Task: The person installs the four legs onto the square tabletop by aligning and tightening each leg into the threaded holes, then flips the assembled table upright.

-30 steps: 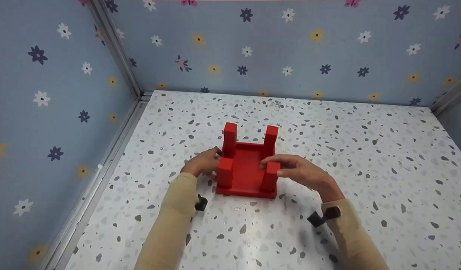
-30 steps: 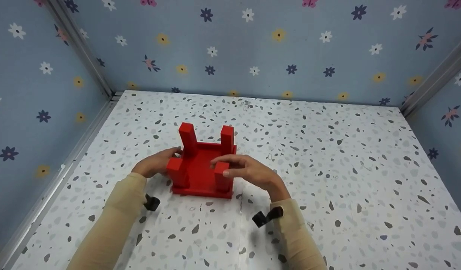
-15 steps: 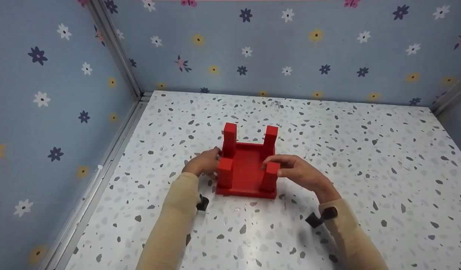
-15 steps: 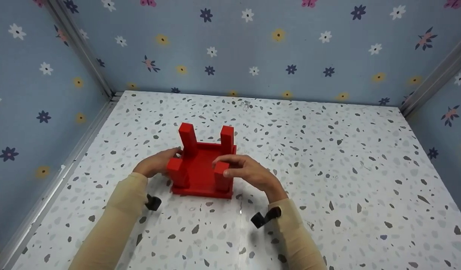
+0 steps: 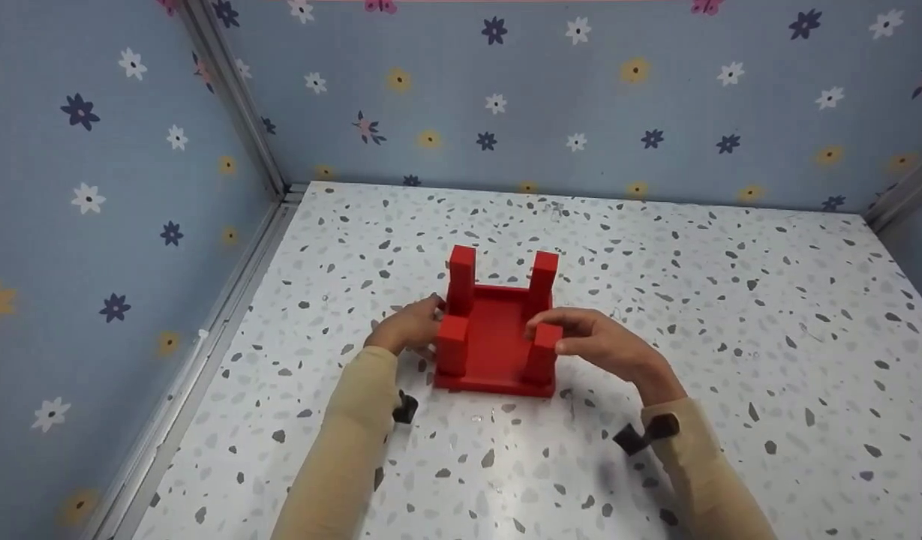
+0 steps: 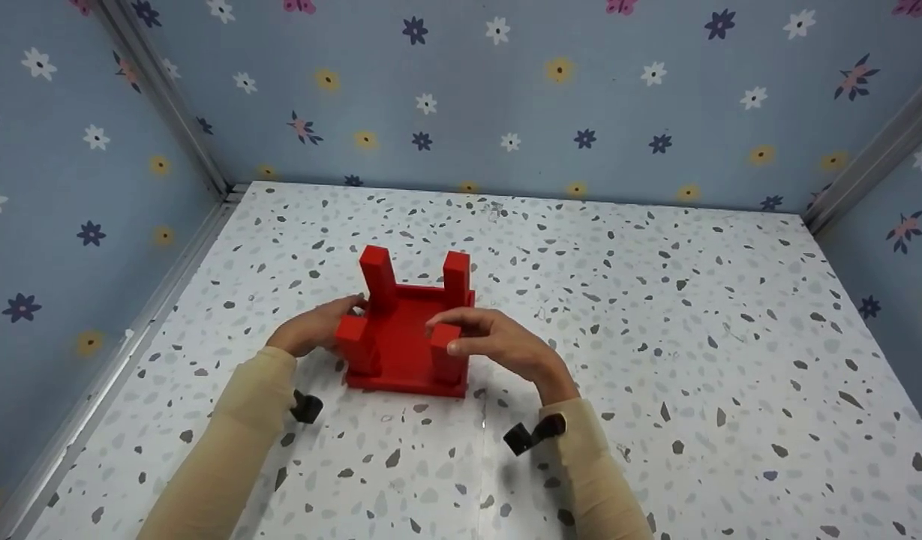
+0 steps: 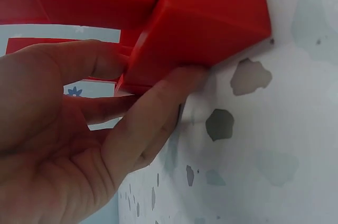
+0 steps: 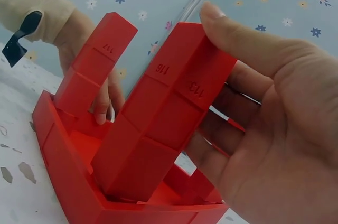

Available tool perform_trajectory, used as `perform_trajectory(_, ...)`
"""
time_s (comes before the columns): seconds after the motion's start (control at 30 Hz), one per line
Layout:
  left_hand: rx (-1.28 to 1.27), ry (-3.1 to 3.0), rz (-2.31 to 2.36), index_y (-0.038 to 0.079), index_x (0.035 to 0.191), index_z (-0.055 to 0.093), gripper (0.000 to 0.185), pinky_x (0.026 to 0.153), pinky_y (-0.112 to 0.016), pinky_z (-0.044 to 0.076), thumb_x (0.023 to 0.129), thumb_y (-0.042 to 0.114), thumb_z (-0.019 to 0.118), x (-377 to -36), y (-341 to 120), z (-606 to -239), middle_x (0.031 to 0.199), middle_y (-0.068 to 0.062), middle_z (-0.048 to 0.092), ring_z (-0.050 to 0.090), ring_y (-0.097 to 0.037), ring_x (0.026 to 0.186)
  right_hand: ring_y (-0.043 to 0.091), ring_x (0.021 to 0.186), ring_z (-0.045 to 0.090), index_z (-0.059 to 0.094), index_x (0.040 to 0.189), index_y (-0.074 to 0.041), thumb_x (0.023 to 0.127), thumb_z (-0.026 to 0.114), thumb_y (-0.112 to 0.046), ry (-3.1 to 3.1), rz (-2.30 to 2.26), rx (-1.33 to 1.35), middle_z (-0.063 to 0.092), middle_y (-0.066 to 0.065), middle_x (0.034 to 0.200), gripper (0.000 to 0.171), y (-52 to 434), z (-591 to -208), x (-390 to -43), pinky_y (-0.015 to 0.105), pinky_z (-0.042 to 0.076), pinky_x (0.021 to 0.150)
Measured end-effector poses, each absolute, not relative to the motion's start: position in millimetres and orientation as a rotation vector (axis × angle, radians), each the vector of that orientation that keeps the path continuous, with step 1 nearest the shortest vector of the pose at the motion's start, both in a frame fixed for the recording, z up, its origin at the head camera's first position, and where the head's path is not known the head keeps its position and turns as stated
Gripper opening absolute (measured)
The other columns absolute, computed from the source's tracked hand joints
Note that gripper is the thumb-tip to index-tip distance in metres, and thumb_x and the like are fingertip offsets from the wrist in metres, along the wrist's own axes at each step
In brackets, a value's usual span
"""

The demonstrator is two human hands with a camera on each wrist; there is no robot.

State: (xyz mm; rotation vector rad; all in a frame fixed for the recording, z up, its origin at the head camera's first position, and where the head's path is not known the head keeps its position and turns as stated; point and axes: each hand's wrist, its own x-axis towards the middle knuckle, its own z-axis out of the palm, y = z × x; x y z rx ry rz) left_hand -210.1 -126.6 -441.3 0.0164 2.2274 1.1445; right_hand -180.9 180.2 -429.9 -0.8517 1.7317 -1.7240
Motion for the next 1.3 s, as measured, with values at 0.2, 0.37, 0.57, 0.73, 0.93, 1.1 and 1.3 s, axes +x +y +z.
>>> perform_trajectory(0.2,0.002,2.232,1.131,0.01,0.137,0.039,0.049,0.075,-0.034,0.057,0.093,0.02,0.056,-211,-127,-444,0.128,-0.014,0.052,0.065,-0.025,0.092,0.025,0.119,0.054,0.059,0.125,-0.005,0.097,0.054,-0.022,1.984,-1.727,-0.695,0.057,0.013,0.128,0.033,178,-427,-181,0.035,0.043,0.102)
perform_trajectory(0.37,-0.008,2.237,1.12,0.011,0.138,0.038,0.05,0.078,-0.035,0.056,0.093,0.021,0.056,-210,-126,-442,0.129,-0.014,0.051,0.064,-0.025,0.096,0.027,0.109,0.061,0.059,0.117,-0.004,0.095,0.059,-0.029,2.122,-1.894,-0.294,0.059,0.016,0.118,0.034,174,-432,-187,0.033,0.05,0.097)
perform_trajectory(0.57,-0.001,2.247,1.117,0.01,0.138,0.039,0.051,0.078,-0.035,0.056,0.092,0.022,0.057,-211,-126,-442,0.127,-0.014,0.052,0.063,-0.026,0.096,0.029,0.114,0.059,0.05,0.127,-0.002,0.098,0.053,-0.023,2.167,-1.851,-0.029,0.054,0.019,0.125,0.036,174,-436,-192,0.033,0.051,0.095)
perform_trajectory(0.73,-0.015,2.244,1.116,0.011,0.138,0.039,0.052,0.078,-0.034,0.056,0.091,0.023,0.059,-211,-127,-442,0.128,-0.013,0.051,0.064,-0.024,0.093,0.027,0.12,0.056,0.043,0.136,-0.003,0.099,0.048,-0.025,2.199,-1.7,0.115,0.051,0.017,0.134,0.043,173,-437,-194,0.036,0.048,0.1)
perform_trajectory(0.93,-0.003,2.238,1.117,0.011,0.139,0.038,0.053,0.076,-0.034,0.057,0.091,0.024,0.057,-211,-128,-442,0.128,-0.013,0.052,0.063,-0.023,0.093,0.025,0.116,0.06,0.043,0.139,-0.006,0.101,0.043,-0.03,2.214,-1.546,0.166,0.054,0.013,0.134,0.045,171,-439,-195,0.037,0.046,0.095)
perform_trajectory(1.1,-0.015,2.223,1.138,0.011,0.139,0.038,0.053,0.075,-0.034,0.057,0.091,0.024,0.058,-211,-128,-442,0.127,-0.013,0.052,0.063,-0.023,0.094,0.024,0.113,0.06,0.043,0.137,0.0,0.101,0.044,-0.028,2.172,-1.573,0.167,0.056,0.018,0.129,0.046,168,-444,-193,0.037,0.048,0.099)
perform_trajectory(1.3,-0.04,2.184,1.194,0.011,0.139,0.038,0.054,0.075,-0.035,0.058,0.091,0.023,0.059,-211,-127,-444,0.13,-0.012,0.05,0.062,-0.025,0.098,0.024,0.112,0.062,0.044,0.135,0.005,0.101,0.045,-0.026,2.128,-1.604,0.183,0.058,0.021,0.127,0.046,167,-451,-193,0.035,0.05,0.096)
